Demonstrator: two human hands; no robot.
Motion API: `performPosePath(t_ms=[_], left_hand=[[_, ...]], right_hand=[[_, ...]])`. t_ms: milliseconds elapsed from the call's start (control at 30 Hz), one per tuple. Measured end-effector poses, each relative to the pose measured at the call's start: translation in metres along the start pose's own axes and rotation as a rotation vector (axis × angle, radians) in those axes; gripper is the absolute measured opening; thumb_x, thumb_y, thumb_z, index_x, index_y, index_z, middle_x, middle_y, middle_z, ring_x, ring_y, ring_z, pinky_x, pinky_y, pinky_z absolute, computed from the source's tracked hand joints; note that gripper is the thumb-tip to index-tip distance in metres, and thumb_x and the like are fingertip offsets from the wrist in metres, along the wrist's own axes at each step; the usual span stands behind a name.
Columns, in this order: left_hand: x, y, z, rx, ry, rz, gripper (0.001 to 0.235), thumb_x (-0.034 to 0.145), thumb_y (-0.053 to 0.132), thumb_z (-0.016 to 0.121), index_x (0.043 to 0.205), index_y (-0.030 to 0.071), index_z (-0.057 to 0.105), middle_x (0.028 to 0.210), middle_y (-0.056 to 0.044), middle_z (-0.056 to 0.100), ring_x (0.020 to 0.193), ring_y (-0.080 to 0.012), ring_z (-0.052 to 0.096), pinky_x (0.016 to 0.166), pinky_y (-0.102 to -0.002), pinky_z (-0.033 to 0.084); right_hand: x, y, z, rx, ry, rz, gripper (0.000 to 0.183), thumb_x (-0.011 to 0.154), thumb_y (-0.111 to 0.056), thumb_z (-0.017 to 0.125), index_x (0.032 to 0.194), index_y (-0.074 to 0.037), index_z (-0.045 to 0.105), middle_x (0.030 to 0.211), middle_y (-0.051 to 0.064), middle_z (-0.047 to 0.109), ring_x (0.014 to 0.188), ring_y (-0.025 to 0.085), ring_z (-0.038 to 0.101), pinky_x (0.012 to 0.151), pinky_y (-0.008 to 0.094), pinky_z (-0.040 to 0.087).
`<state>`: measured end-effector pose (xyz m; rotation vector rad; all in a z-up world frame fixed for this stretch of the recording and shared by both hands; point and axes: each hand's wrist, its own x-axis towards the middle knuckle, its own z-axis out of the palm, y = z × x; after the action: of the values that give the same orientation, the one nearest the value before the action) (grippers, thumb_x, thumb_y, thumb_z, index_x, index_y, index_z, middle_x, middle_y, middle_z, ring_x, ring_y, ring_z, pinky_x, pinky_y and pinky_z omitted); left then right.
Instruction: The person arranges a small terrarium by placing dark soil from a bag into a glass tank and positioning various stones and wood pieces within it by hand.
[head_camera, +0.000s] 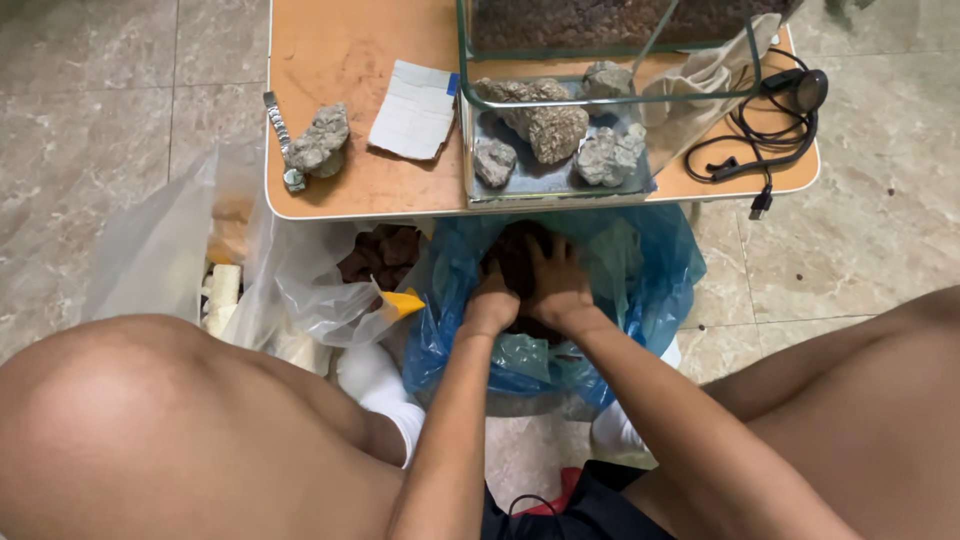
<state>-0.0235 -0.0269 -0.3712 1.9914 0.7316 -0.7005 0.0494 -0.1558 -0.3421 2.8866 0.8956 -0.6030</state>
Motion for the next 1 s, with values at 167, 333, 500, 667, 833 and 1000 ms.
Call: performPosePath(t_ms=[167,333,500,667,833,1000], left_hand=[[0.095,-0.039,0.042,-0.050,0.052,-0.016,0.086,0.123,0.033,0.048,0.199,0.007,0.018,0.199,-0.034,0.038,0.184,-0.0468,0.042,0.153,-0.055,0.039],[0.097,-0.043,0.039,-0.195,0.063,-0.037,0.090,0.116,0.045,0.048,0.197,0.013,0.026,0.198,-0.027,0.043,0.182,-0.0419,0.046,0.152,-0.056,0.040],[0.119,-0.061,0.050,-0.349,0.047,-0.019,0.092,0.116,0.062,0.052,0.190,0.008,0.048,0.192,-0.026,0.056,0.179,-0.0416,0.052,0.150,-0.055,0.045],[0.168,-0.101,0.099,-0.204,0.228,0.026,0.063,0.112,0.051,0.056,0.151,0.009,0.082,0.158,-0.021,0.083,0.154,-0.0342,0.077,0.130,-0.047,0.063],[0.167,-0.080,0.089,-0.267,0.177,0.035,0.060,0.118,0.043,0.053,0.149,0.003,0.086,0.158,-0.023,0.085,0.153,-0.0369,0.078,0.127,-0.048,0.064],[0.096,-0.037,0.056,-0.345,0.027,-0.076,0.071,0.126,0.055,0.048,0.160,0.003,0.082,0.175,-0.022,0.074,0.166,-0.0366,0.068,0.135,-0.050,0.059]], right_hand=[[-0.010,-0.018,0.017,-0.071,-0.052,-0.028,0.137,0.084,-0.071,0.098,0.196,-0.032,0.031,0.181,0.024,0.042,0.158,0.056,0.057,0.109,0.065,0.075],[-0.009,-0.028,0.041,-0.012,-0.043,0.023,0.133,0.081,-0.058,0.102,0.191,-0.030,0.033,0.177,0.026,0.043,0.149,0.054,0.065,0.102,0.062,0.078],[-0.015,-0.036,0.057,0.000,-0.044,0.052,0.119,0.084,-0.058,0.100,0.185,-0.023,0.046,0.171,0.023,0.048,0.148,0.054,0.067,0.102,0.053,0.080],[-0.025,-0.040,0.062,0.297,-0.037,0.109,0.099,0.094,-0.045,0.091,0.179,-0.021,0.047,0.163,0.024,0.054,0.133,0.059,0.079,0.105,0.060,0.078],[0.013,-0.020,0.109,0.634,-0.055,0.215,0.068,0.102,-0.037,0.086,0.164,-0.023,0.059,0.166,0.027,0.054,0.131,0.065,0.080,0.105,0.062,0.077],[0.058,0.004,0.129,0.948,-0.048,0.437,0.044,0.109,-0.036,0.065,0.136,-0.014,0.092,0.111,0.022,0.094,0.084,0.043,0.092,0.076,0.052,0.078]])
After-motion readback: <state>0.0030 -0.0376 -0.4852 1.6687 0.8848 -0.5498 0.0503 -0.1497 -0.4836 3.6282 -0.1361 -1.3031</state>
